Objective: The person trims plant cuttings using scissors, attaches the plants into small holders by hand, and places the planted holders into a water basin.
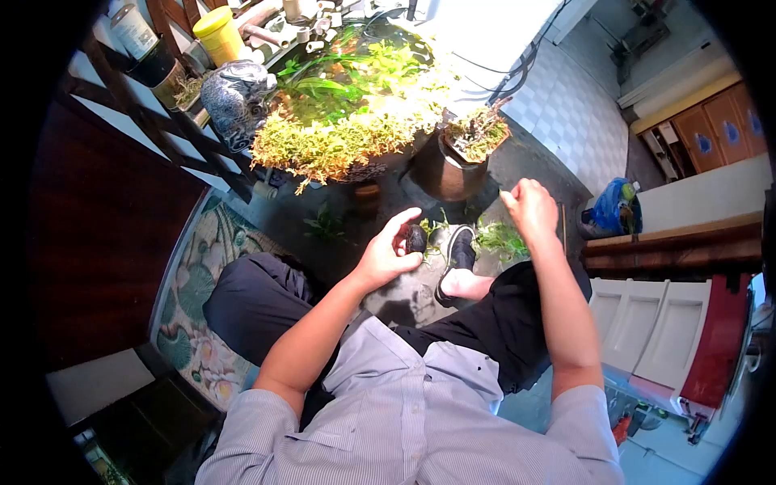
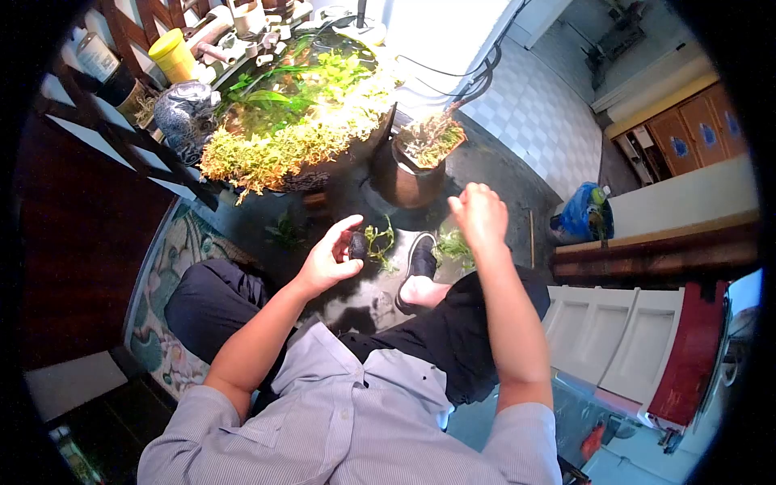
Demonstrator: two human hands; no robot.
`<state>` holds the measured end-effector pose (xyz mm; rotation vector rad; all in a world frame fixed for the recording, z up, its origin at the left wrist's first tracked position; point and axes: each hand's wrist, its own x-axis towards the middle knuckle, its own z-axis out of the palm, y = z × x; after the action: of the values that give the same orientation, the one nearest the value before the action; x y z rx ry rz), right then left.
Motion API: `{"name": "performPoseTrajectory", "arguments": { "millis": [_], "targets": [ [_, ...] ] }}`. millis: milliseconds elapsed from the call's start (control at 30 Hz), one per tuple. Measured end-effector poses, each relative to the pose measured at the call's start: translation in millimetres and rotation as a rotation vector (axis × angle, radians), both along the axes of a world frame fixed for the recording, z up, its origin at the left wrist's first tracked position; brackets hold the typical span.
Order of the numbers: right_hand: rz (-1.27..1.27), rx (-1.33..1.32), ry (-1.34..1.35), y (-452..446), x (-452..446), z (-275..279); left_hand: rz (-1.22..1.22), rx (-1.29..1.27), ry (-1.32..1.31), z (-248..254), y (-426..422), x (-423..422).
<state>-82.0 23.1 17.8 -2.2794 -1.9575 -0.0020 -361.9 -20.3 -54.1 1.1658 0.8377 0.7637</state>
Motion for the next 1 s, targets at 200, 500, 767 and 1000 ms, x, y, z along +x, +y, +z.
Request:
{"name": "performPoseTrajectory", "arguments": {
  "millis": [200, 500, 767, 1000],
  "targets": [
    [0.177, -0.235, 0.532, -9.7, -57.1, 1.8, 0.039, 0.173, 0.135, -6.7, -5.3, 3.2],
    [0.264, -0.624, 1.017, -7.6, -63.1, -55.4, -0.002, 0.241, 0.215, 2.2, -5.2, 2.0],
    [0.052, -0.411, 1.266, -12.9, -57.0, -30.3, 0.059, 0.112, 0.109, -5.4, -1.5, 3.8],
    [0.018, -0.315, 1.327, -17.8, -50.0, -25.0, 0.117, -0.185, -0.208, -19.0, 2.7, 1.2]
  ]
}}
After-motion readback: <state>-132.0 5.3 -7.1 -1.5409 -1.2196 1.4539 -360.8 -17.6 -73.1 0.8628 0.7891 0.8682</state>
